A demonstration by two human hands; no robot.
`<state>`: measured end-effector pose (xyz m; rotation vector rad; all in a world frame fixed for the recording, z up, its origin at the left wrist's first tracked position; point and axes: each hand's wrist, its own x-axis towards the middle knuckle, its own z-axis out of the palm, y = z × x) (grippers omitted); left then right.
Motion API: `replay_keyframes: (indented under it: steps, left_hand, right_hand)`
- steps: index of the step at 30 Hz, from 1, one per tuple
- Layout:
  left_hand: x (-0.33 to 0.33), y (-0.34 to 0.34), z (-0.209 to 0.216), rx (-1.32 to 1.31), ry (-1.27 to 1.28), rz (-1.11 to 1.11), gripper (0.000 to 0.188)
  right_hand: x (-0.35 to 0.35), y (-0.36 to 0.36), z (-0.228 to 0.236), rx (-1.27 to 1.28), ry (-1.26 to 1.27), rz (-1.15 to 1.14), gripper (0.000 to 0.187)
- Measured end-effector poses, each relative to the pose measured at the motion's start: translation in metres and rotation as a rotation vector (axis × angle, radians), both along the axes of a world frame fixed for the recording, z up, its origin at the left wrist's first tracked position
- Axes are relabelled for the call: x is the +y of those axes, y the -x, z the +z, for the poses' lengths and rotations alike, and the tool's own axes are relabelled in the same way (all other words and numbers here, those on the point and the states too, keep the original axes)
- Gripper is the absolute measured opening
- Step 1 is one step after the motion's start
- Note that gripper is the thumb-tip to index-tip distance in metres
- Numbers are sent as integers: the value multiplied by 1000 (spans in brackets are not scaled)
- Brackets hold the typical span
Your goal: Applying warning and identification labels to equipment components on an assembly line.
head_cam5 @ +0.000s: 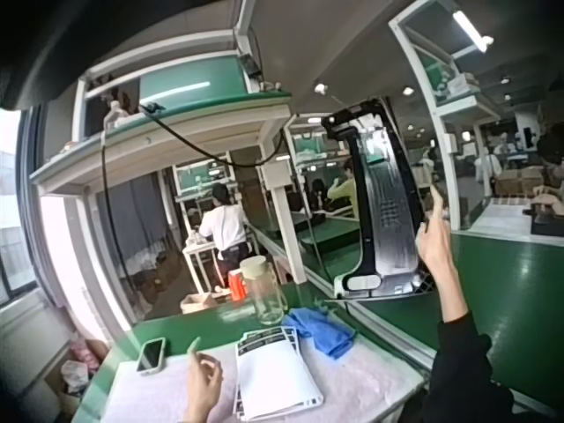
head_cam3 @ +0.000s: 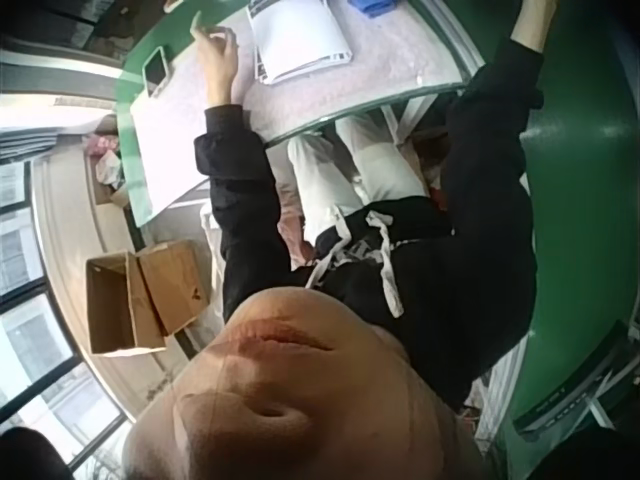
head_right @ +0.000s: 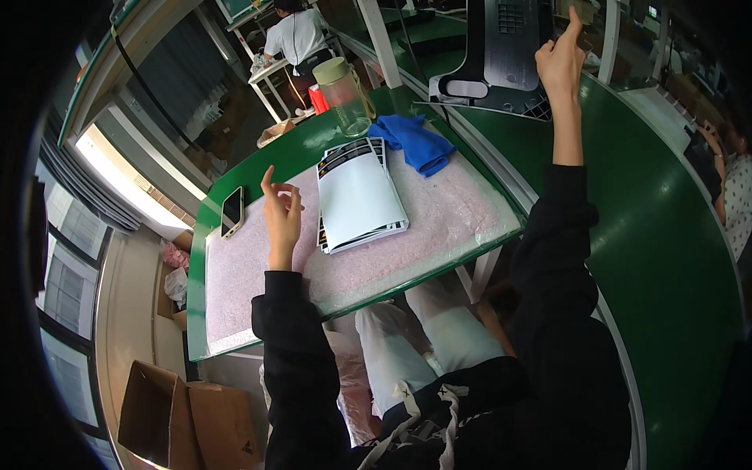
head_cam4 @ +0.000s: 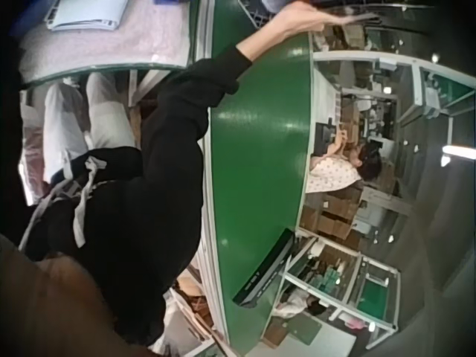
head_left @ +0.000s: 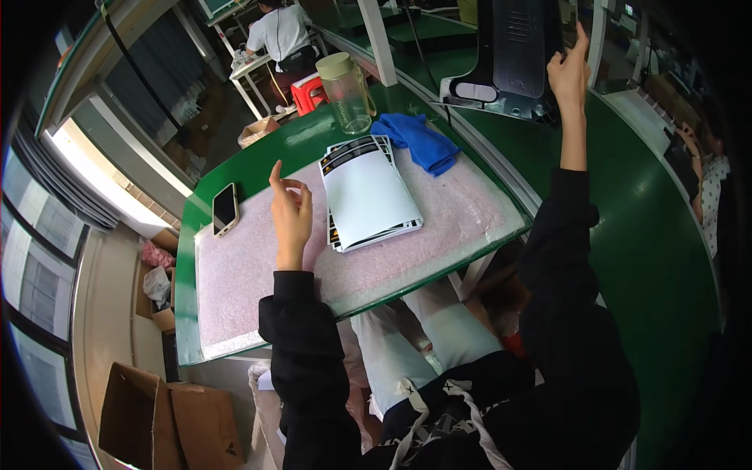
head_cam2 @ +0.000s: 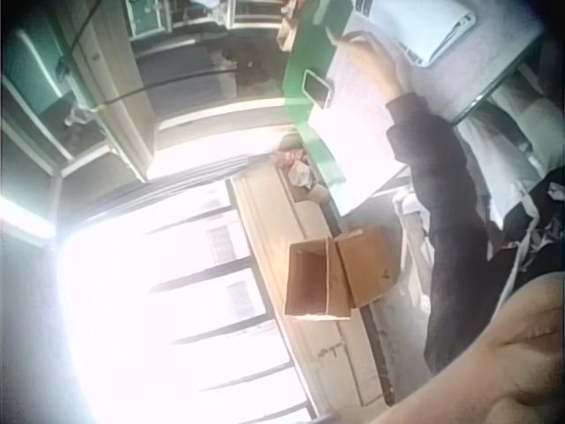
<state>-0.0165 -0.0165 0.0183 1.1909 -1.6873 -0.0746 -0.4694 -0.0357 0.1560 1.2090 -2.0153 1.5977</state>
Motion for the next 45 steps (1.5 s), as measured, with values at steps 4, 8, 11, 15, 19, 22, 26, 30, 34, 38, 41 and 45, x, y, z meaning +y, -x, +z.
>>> replay_keyframes:
  steps: [4, 8, 11, 15, 19, 22, 26, 30, 34, 38, 41, 45]
  left_hand:
    - [7, -2, 1, 34, -6, -2, 55]
    - [16, -1, 7, 144, -30, -33, 53]
    - [29, 5, 10, 245, -4, -79, 50]
    - [66, 29, 33, 359, 121, -160, 45]
    - [128, 58, 73, 394, 273, -241, 41]
    - [158, 70, 104, 482, 340, -342, 40]
    - [174, 78, 122, 787, 300, -488, 40]
    - [173, 71, 114, 1098, 125, -440, 39]
    - [164, 58, 75, 1100, 21, -217, 36]
    - [170, 57, 56, 1106, 151, -325, 30]
    - [170, 66, 54, 1249, 201, -263, 25]
    - [146, 90, 58, 222, 506, 814, 33]
  right_hand:
    - [20, -31, 15, 255, 434, 62, 65]
    - [44, -37, 20, 231, 592, 85, 59]
    - [63, -37, 23, 372, 691, 80, 60]
    - [93, -50, 33, 545, 697, 106, 61]
    - [95, -82, 41, 845, 804, 346, 63]
    - [98, -107, 49, 971, 1018, 738, 57]
    - [102, -142, 26, 1223, 742, 545, 74]
    - [109, -172, -3, 1399, 692, 494, 70]
    - [108, -194, -25, 1410, 551, 608, 68]
    - [132, -231, -33, 1237, 471, 718, 71]
    - [163, -281, -39, 1194, 498, 746, 68]
    - [161, -302, -59, 914, 557, 850, 59]
